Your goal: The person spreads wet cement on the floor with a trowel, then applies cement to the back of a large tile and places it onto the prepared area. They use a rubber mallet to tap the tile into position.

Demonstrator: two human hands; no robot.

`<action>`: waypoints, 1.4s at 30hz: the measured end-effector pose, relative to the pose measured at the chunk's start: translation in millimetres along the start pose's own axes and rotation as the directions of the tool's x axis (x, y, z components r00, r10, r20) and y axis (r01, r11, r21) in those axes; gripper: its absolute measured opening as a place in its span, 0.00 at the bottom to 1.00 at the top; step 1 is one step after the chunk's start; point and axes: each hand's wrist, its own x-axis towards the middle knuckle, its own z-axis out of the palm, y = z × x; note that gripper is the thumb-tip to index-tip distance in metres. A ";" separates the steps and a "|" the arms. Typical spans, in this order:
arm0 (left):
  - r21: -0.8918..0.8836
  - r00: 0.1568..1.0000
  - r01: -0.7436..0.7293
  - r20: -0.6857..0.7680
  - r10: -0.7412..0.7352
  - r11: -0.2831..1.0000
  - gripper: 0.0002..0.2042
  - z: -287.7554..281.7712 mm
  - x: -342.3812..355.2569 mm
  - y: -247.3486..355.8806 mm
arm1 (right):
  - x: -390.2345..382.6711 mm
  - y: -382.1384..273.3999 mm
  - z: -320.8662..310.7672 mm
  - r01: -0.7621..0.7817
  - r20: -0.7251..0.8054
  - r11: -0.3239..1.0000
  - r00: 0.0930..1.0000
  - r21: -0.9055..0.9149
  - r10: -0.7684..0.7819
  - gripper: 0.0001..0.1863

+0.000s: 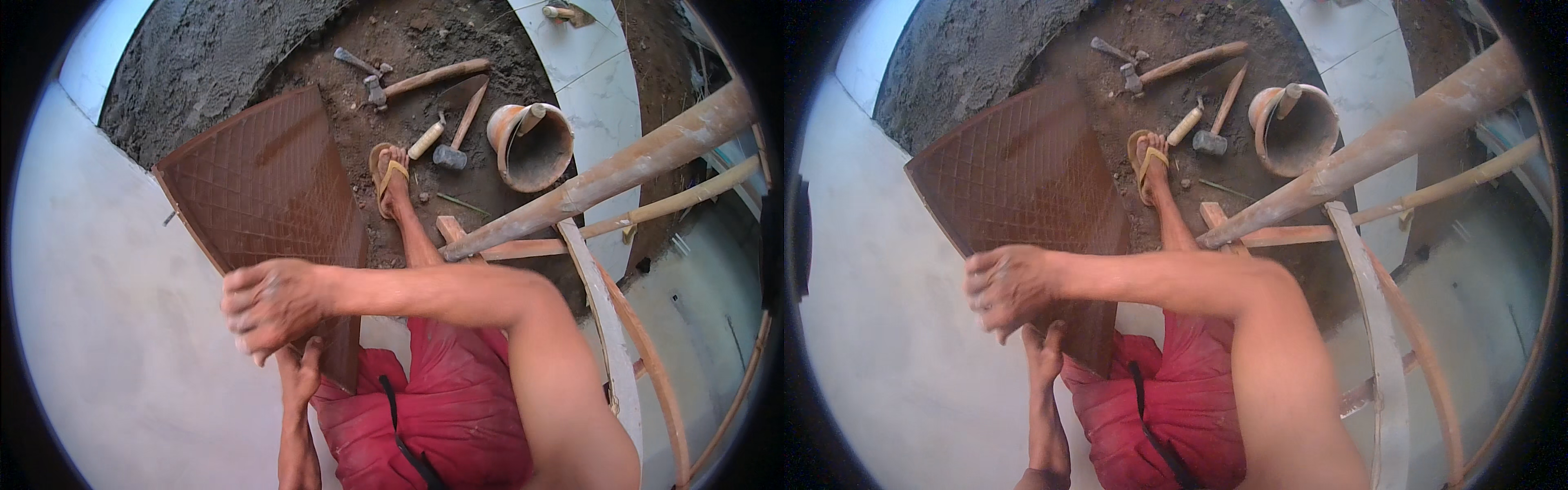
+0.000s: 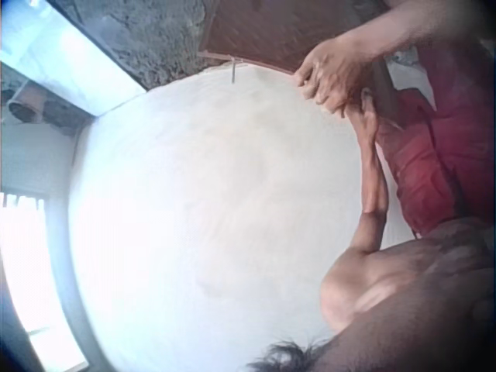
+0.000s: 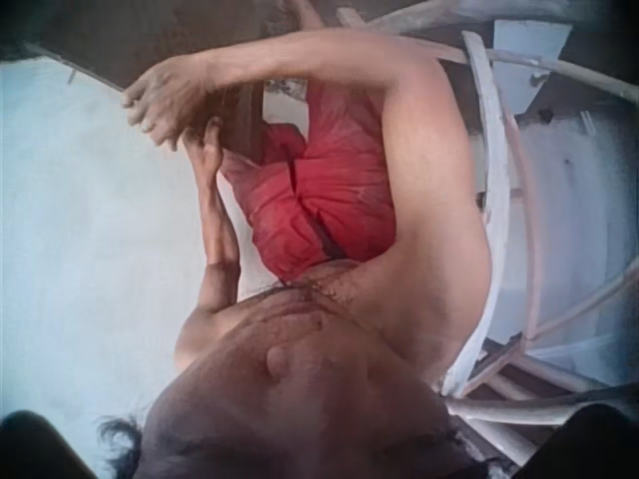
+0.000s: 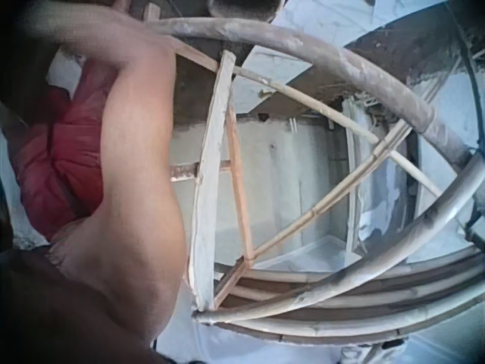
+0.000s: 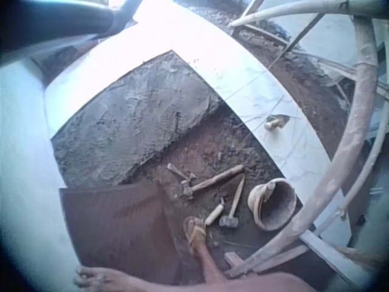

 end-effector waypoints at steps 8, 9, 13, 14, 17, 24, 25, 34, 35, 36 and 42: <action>-0.127 0.998 0.001 -0.066 -0.009 0.992 0.10 4.9 -1.9 -2.9 | -253.9 85.2 -111.2 -0.944 -0.780 -0.304 -0.288 0.132 0.555 0.48; -0.132 0.998 -0.006 -0.068 -0.003 0.991 0.10 2.4 1.2 -2.1 | -299.5 89.4 -121.8 -0.901 -0.826 -0.433 -0.254 0.013 0.504 0.51; -0.112 0.998 0.047 -0.038 -0.051 0.993 0.11 -9.3 2.2 -11.3 | -348.9 98.8 -154.9 -0.841 -0.706 -0.449 -0.514 0.302 0.488 0.40; -0.128 0.996 0.067 -0.042 -0.073 0.990 0.12 -9.0 0.1 -10.0 | -357.4 101.4 -157.5 -0.834 -0.702 -0.408 -0.540 0.371 0.465 0.34; -0.197 0.991 0.099 -0.067 -0.114 0.975 0.12 -3.5 -13.1 -12.1 | -330.5 96.3 -163.6 -0.808 -0.814 -0.360 -0.551 0.466 0.182 0.19; -0.291 0.969 0.163 -0.135 -0.209 0.943 0.15 3.6 -51.0 -41.1 | -284.3 66.4 -159.2 -0.788 -0.756 -0.052 -0.605 0.613 0.252 0.18; -0.264 0.961 0.188 -0.147 -0.232 0.946 0.16 3.4 -49.7 -20.3 | -272.4 63.6 -149.5 -0.773 -0.747 0.014 -0.609 0.635 0.269 0.17; -0.432 0.958 0.120 -0.186 -0.219 0.894 0.17 18.3 -57.2 -117.5 | -207.4 1.1 -128.9 -0.768 -0.653 0.128 -0.429 0.627 0.625 0.15; -0.462 0.954 0.139 -0.174 -0.244 0.876 0.17 15.2 -60.1 -119.2 | -204.5 -3.4 -125.1 -0.797 -0.629 0.110 -0.374 0.594 0.682 0.15; -0.492 0.953 0.150 -0.159 -0.258 0.858 0.17 12.1 -58.0 -118.2 | -200.7 -4.4 -121.6 -0.824 -0.605 0.106 -0.315 0.556 0.731 0.15; -0.514 0.948 0.062 -0.238 -0.211 0.855 0.16 8.0 -45.4 -131.2 | -191.9 4.0 -95.4 -0.974 -0.431 0.196 0.130 0.113 0.893 0.16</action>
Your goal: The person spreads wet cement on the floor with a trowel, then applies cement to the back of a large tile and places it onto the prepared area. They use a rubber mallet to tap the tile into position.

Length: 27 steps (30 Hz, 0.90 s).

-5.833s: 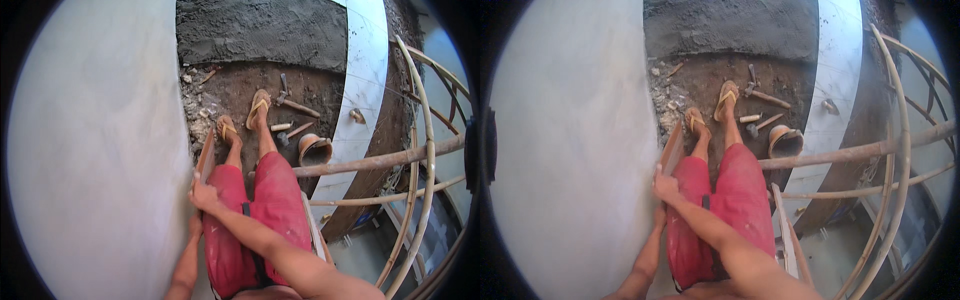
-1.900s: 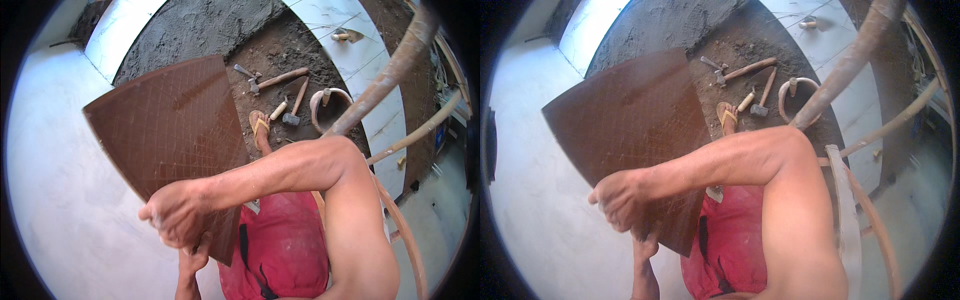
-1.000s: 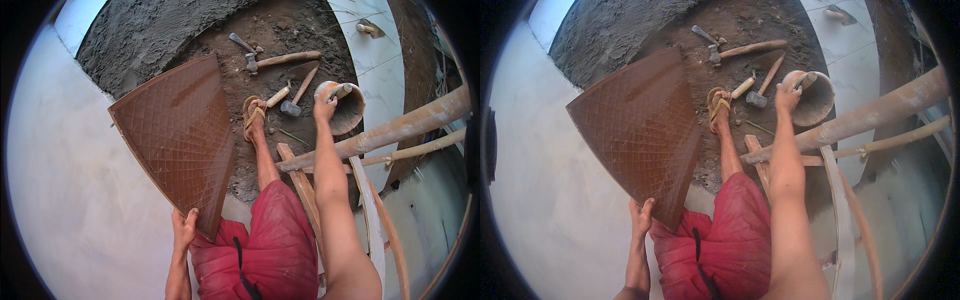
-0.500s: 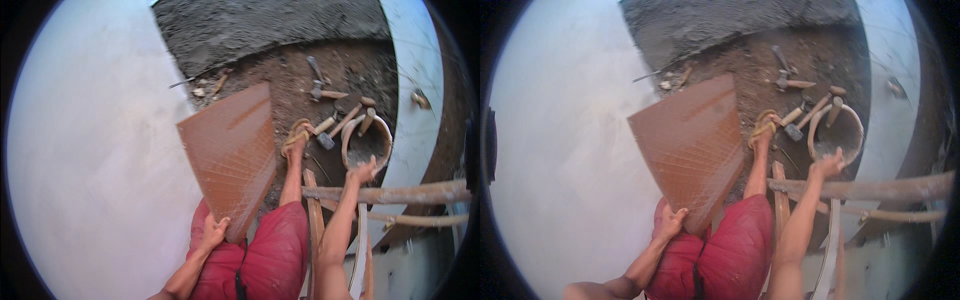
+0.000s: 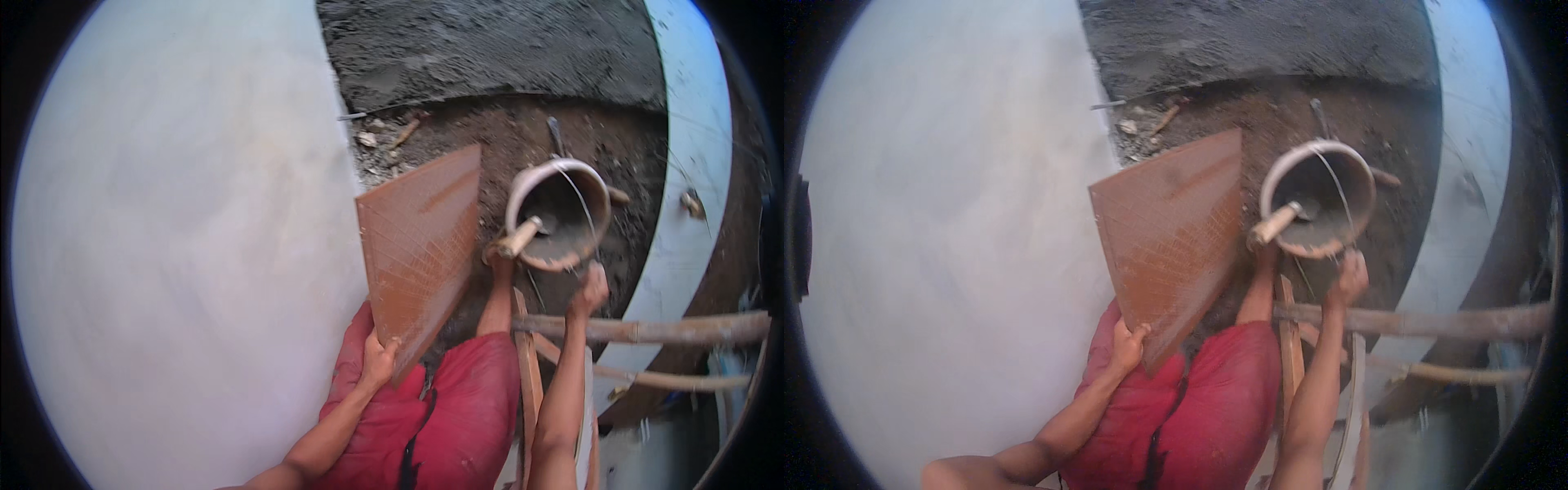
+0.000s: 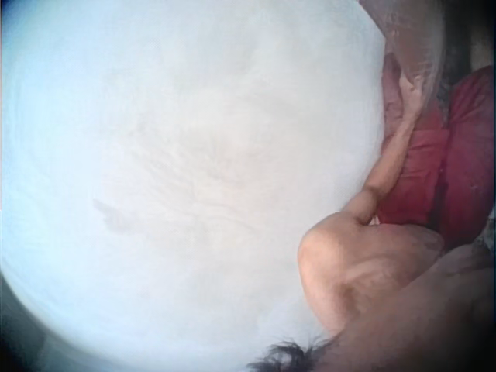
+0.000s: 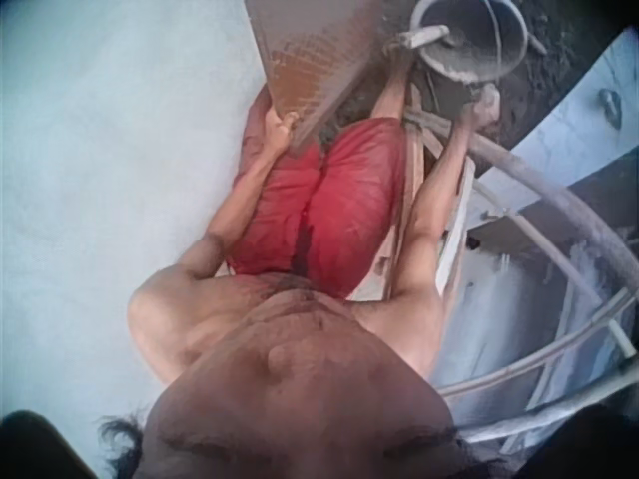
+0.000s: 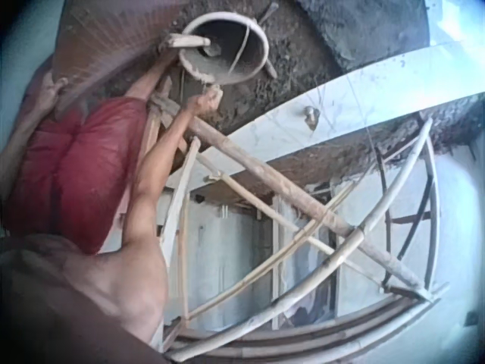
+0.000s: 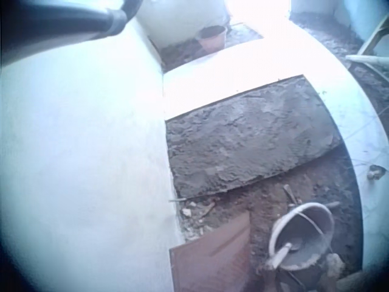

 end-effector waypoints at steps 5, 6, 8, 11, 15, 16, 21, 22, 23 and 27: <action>-0.102 0.999 0.007 0.037 -0.003 0.995 0.17 -7.1 -3.0 -4.2 | 41.5 13.2 36.0 -0.058 0.155 0.993 0.985 -0.102 0.074 0.19; -0.077 1.000 -0.014 0.012 0.015 0.997 0.17 -4.2 -0.8 0.4 | 51.0 7.6 51.7 -0.008 0.063 0.989 0.998 -0.147 0.017 0.20; -0.022 0.998 -0.050 -0.046 0.049 0.999 0.18 -1.0 3.1 2.6 | 81.6 32.0 55.2 -0.250 -0.100 0.890 0.968 -0.382 0.229 0.17; -0.173 0.997 -0.070 -0.003 0.071 0.982 0.20 -2.9 5.7 -6.5 | 86.6 64.5 65.9 -0.326 -0.359 0.834 0.918 -0.444 0.168 0.17; -0.021 0.992 0.075 -0.100 -0.077 0.997 0.23 -6.9 -5.1 -6.8 | 34.0 28.5 105.2 -0.366 -0.262 0.799 0.927 -0.477 0.268 0.22; -0.052 0.997 0.031 -0.065 -0.034 0.998 0.23 -8.7 -4.1 -10.9 | 15.5 42.5 116.8 -0.334 -0.104 0.695 0.930 -0.637 0.351 0.23; -0.005 0.999 -0.018 0.028 0.018 1.000 0.23 -38.8 16.4 -43.6 | 2.2 66.5 160.1 -0.325 0.168 0.492 0.672 -0.808 0.721 0.35; -0.014 0.999 -0.036 0.017 0.037 0.999 0.23 -40.6 13.1 -45.8 | 5.6 74.9 163.1 -0.355 0.180 0.505 0.650 -0.786 0.738 0.35; -0.025 0.998 -0.055 0.008 0.055 0.998 0.22 -40.6 13.0 -47.7 | 9.8 83.0 165.7 -0.386 0.191 0.515 0.629 -0.765 0.754 0.35; 0.204 0.995 0.094 -0.056 -0.085 0.974 0.19 -4.6 -2.9 4.7 | 18.7 110.9 133.7 -0.354 0.340 0.662 0.645 -0.661 0.684 0.35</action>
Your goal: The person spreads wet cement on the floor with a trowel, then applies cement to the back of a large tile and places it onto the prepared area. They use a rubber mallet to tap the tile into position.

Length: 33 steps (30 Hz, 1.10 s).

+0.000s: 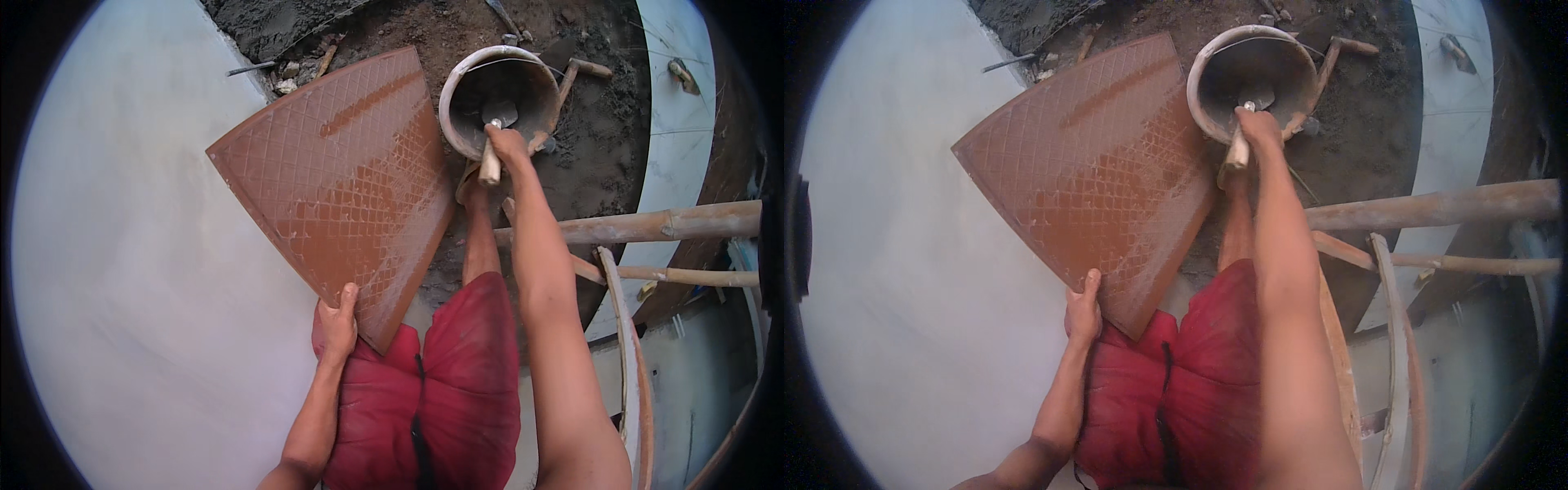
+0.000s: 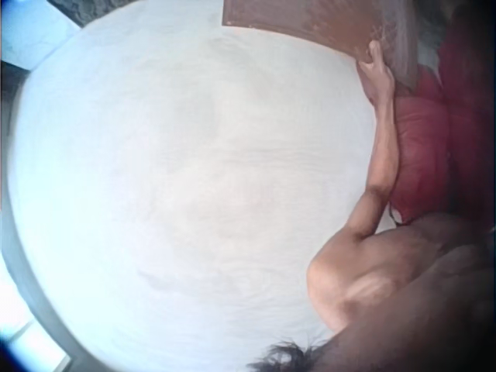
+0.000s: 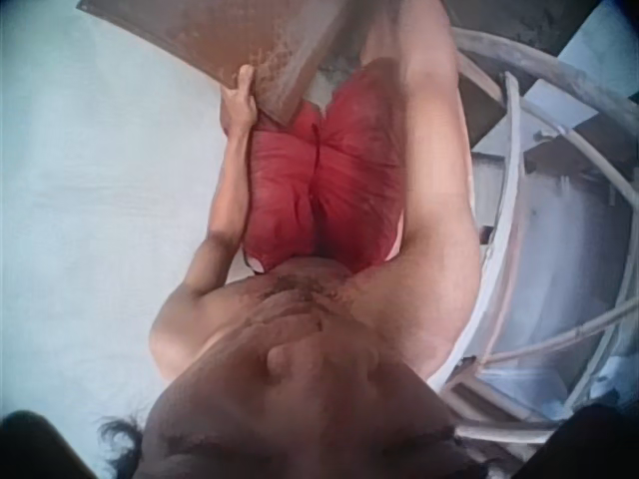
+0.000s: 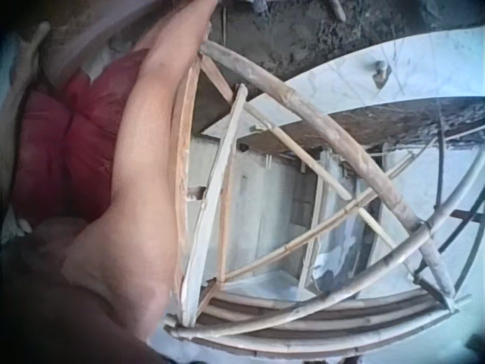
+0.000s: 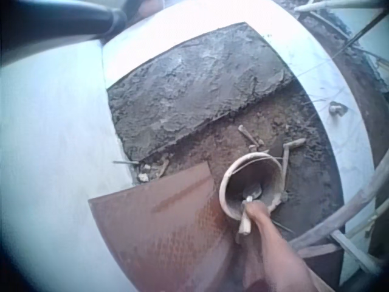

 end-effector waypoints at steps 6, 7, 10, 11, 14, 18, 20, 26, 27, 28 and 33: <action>0.098 0.996 -0.042 -0.079 0.049 0.994 0.14 16.9 -22.0 11.1 | -50.0 34.3 -45.7 0.010 0.083 0.998 0.996 0.056 -0.015 0.29; 0.057 0.992 -0.089 -0.083 0.093 0.994 0.14 21.3 -24.7 3.5 | -57.7 34.2 -50.8 0.081 0.005 0.988 0.997 -0.130 -0.081 0.30; -0.035 0.984 -0.159 -0.093 0.155 0.987 0.13 33.0 -31.2 -26.1 | -77.6 26.8 -67.0 0.086 -0.110 0.915 0.984 -0.395 -0.140 0.30; -0.049 0.987 -0.132 -0.093 0.127 0.990 0.13 35.0 -34.5 -31.3 | -84.3 25.5 -74.3 0.063 -0.130 0.899 0.983 -0.433 -0.131 0.30; -0.067 0.986 -0.114 -0.127 0.105 0.991 0.14 25.5 -35.9 -44.6 | -81.0 25.6 -79.9 0.182 -0.156 0.827 0.939 -0.532 -0.307 0.20; -0.074 0.970 -0.134 -0.215 0.115 0.988 0.15 7.0 -24.6 -68.8 | -57.2 22.7 -69.5 0.196 -0.249 0.662 0.820 -0.723 -0.515 0.12; -0.129 0.971 -0.138 -0.215 0.108 0.982 0.14 0.1 -13.0 -79.0 | -44.4 19.6 -62.1 0.126 -0.336 0.579 0.708 -0.806 -0.621 0.11; -0.235 0.949 -0.236 -0.266 0.171 0.943 0.11 -2.8 8.6 -93.9 | -31.8 -7.6 -32.7 0.109 -0.320 0.657 0.806 -0.746 -0.497 0.15; -0.223 0.951 -0.217 -0.266 0.155 0.950 0.11 -4.2 10.1 -95.0 | -34.9 -8.7 -28.1 0.109 -0.320 0.667 0.813 -0.737 -0.487 0.15; -0.210 0.954 -0.199 -0.266 0.140 0.957 0.11 -5.8 10.2 -96.8 | -37.9 -6.2 -24.0 0.141 -0.291 0.663 0.817 -0.735 -0.497 0.15; -0.250 0.942 -0.251 -0.287 0.176 0.935 0.12 -7.0 14.1 -101.2 | -45.4 3.6 -17.7 0.159 -0.252 0.659 0.838 -0.735 -0.484 0.16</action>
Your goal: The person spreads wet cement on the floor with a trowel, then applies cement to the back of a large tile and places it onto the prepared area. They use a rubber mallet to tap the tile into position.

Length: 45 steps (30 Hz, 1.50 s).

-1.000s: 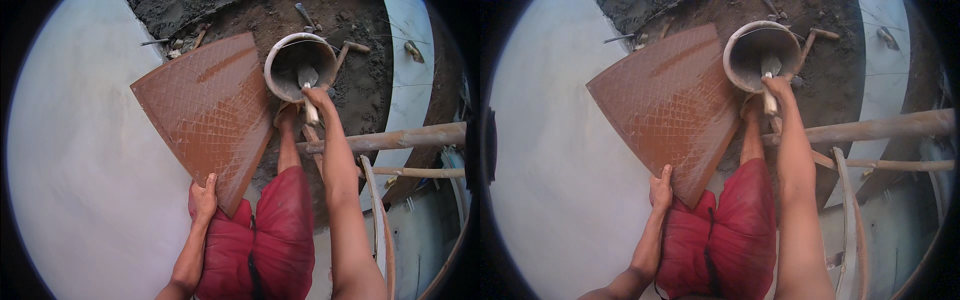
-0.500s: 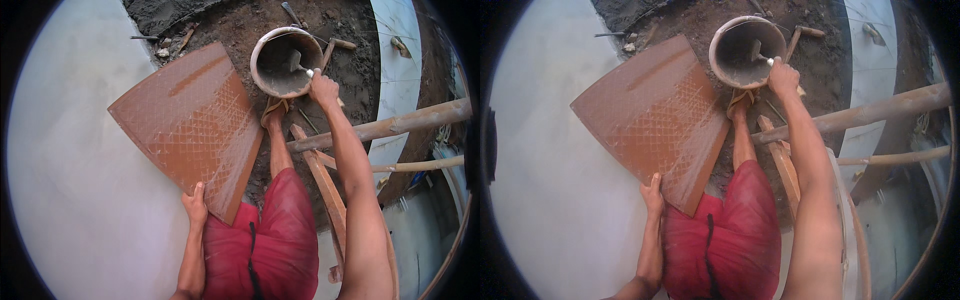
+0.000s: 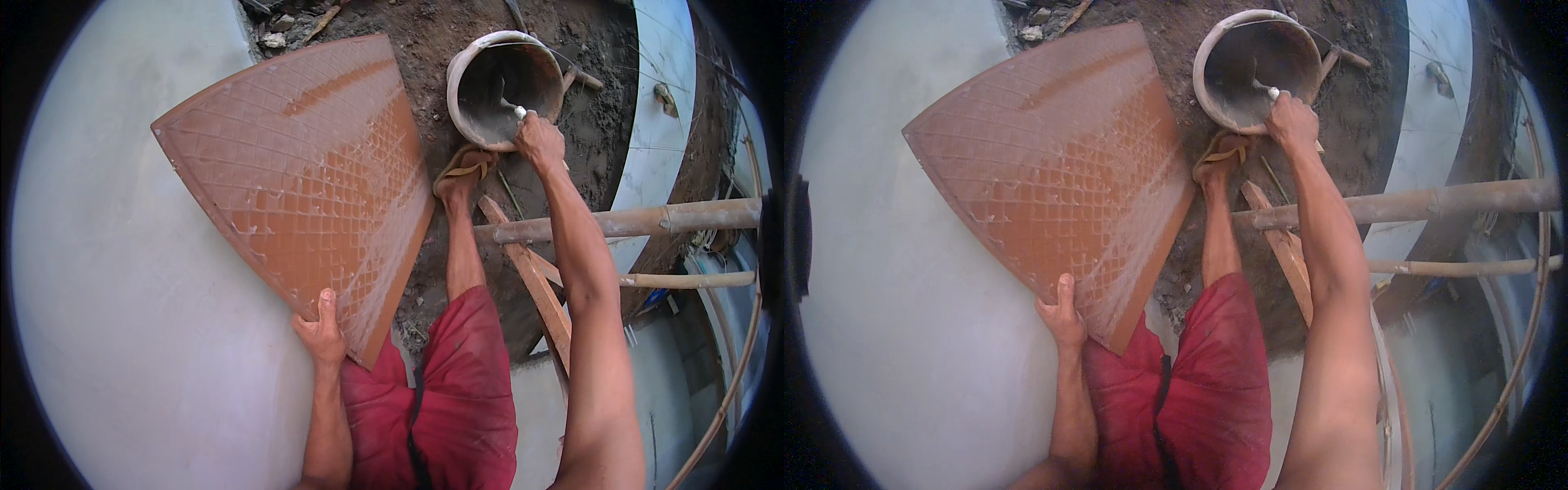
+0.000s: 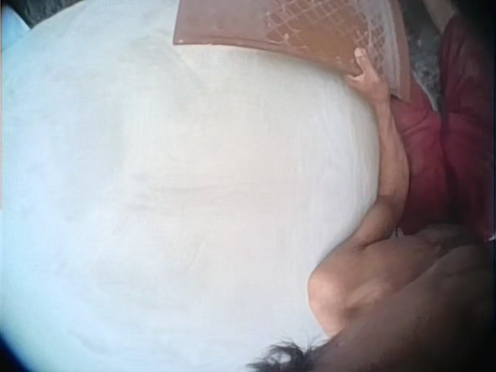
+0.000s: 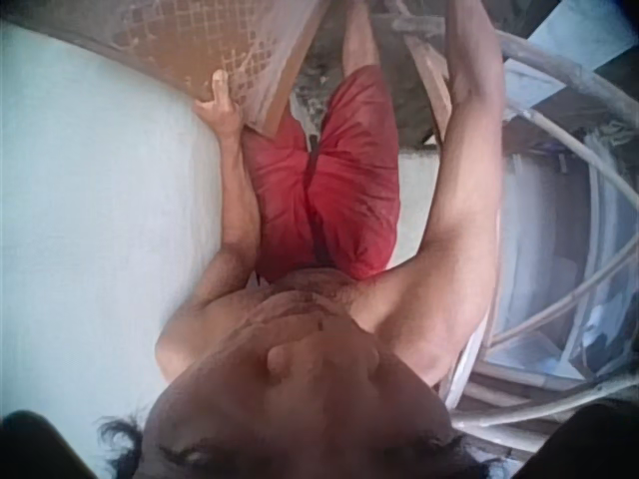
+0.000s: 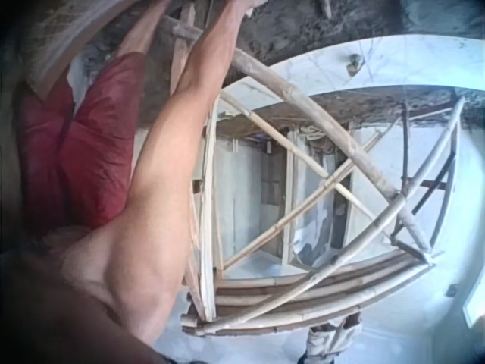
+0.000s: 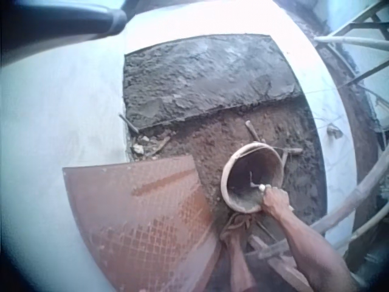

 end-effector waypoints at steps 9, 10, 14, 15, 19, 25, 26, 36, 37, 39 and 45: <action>0.031 0.962 -0.239 -0.131 0.241 0.971 0.24 6.8 -5.8 19.7 | -12.9 -3.3 -28.5 0.051 0.103 0.998 0.993 0.040 -0.055 0.18; -0.017 0.936 -0.309 -0.183 0.301 0.951 0.26 11.7 -6.3 28.7 | -11.4 1.8 -28.6 0.056 0.124 0.998 0.991 0.003 -0.056 0.18; 0.060 0.789 -0.589 -0.172 0.590 0.806 0.27 39.0 -18.4 53.8 | -12.3 22.6 -35.6 0.116 0.155 0.980 0.984 -0.161 -0.091 0.17; -0.008 0.779 -0.621 -0.118 0.616 0.784 0.27 61.3 -17.5 46.2 | -13.2 21.7 -43.4 0.157 0.150 0.965 0.981 -0.210 -0.127 0.17; -0.196 0.912 -0.150 0.350 0.212 0.969 0.28 180.4 66.0 27.0 | -0.6 28.0 -68.0 0.439 0.197 0.851 0.897 -0.289 -0.396 0.14; -0.019 0.774 -0.279 0.588 0.236 0.960 0.24 303.4 204.1 -1.7 | 70.5 -7.4 -85.4 0.501 -0.057 0.643 0.762 -0.579 -0.645 0.08; 0.049 0.761 -0.326 0.606 0.232 0.944 0.19 311.2 204.1 6.0 | 76.5 -2.9 -84.8 0.463 -0.012 0.712 0.834 -0.528 -0.551 0.10; 0.024 0.811 -0.393 0.480 0.334 0.919 0.10 328.7 167.9 -19.3 | 46.1 29.6 16.0 -0.054 0.274 0.998 0.960 -0.038 0.062 0.16; 0.088 0.784 -0.433 0.528 0.326 0.897 0.11 328.9 168.5 -17.3 | 41.6 32.7 20.3 -0.068 0.347 0.997 0.935 -0.024 0.072 0.17; 0.071 0.756 -0.468 0.549 0.357 0.881 0.11 335.2 167.3 -17.2 | 34.6 45.9 34.7 -0.068 0.419 0.997 0.904 -0.044 0.080 0.17; 0.084 0.728 -0.489 0.588 0.353 0.868 0.12 334.1 180.2 -20.5 | 2.6 57.6 71.1 0.168 0.467 0.978 0.880 -0.124 -0.092 0.17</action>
